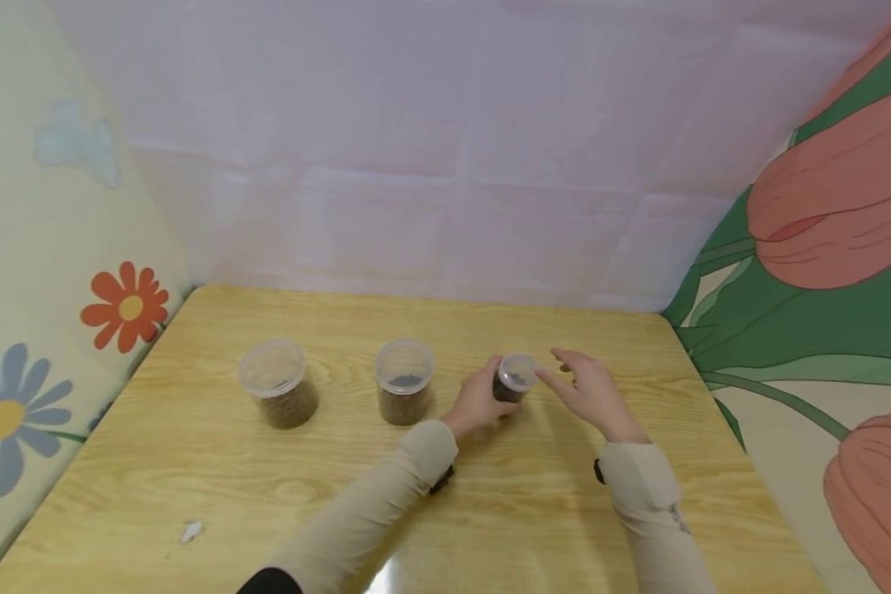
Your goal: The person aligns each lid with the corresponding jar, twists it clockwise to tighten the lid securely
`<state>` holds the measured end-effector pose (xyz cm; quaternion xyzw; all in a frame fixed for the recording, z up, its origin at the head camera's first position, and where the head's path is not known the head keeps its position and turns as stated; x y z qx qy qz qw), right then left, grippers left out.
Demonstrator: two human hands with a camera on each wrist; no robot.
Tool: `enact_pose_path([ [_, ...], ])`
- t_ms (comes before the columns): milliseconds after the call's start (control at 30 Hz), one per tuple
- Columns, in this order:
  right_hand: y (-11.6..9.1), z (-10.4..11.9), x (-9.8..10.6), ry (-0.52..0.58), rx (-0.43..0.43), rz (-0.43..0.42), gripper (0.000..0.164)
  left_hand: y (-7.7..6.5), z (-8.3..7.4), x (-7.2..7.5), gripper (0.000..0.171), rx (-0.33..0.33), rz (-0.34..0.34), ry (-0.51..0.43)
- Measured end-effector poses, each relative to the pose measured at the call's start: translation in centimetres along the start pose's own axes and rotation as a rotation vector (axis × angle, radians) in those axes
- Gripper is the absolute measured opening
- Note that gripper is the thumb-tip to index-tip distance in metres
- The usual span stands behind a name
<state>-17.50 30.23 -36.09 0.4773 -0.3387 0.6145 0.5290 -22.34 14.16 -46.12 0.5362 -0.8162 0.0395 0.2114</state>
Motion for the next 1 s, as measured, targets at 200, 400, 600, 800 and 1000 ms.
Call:
enact_pose_path([
  [200,-0.3,-0.3,-1.0,-0.014,0.007,-0.094,0.048,0.3,0.7,0.2,0.068,0.009,0.015,-0.064],
  [400,-0.2,0.3,-2.1,-0.033,0.041,-0.269,0.029,-0.2,0.7,0.8,0.085,0.037,0.045,-0.022],
  [600,-0.2,1.4,-2.8,-0.063,0.107,-0.438,0.008,-1.9,0.0,2.2,0.083,0.063,0.029,0.073],
  [800,-0.8,2.9,-3.7,-0.063,0.136,-0.453,0.005,-4.2,-0.6,3.6,0.062,0.050,0.000,0.131],
  [1000,-1.6,4.4,-4.7,-0.046,0.159,-0.427,0.011,-6.5,-0.8,4.9,0.029,-0.068,-0.098,0.197],
])
Point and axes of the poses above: each hand's wrist, its own y-axis towards the middle knuckle, its own x-axis out of the back of the hand, z = x × y, the point moved 1 cm from there along y, towards the middle knuckle, and after that the axes turned 9 degrees about -y, right-handed, at the moved point
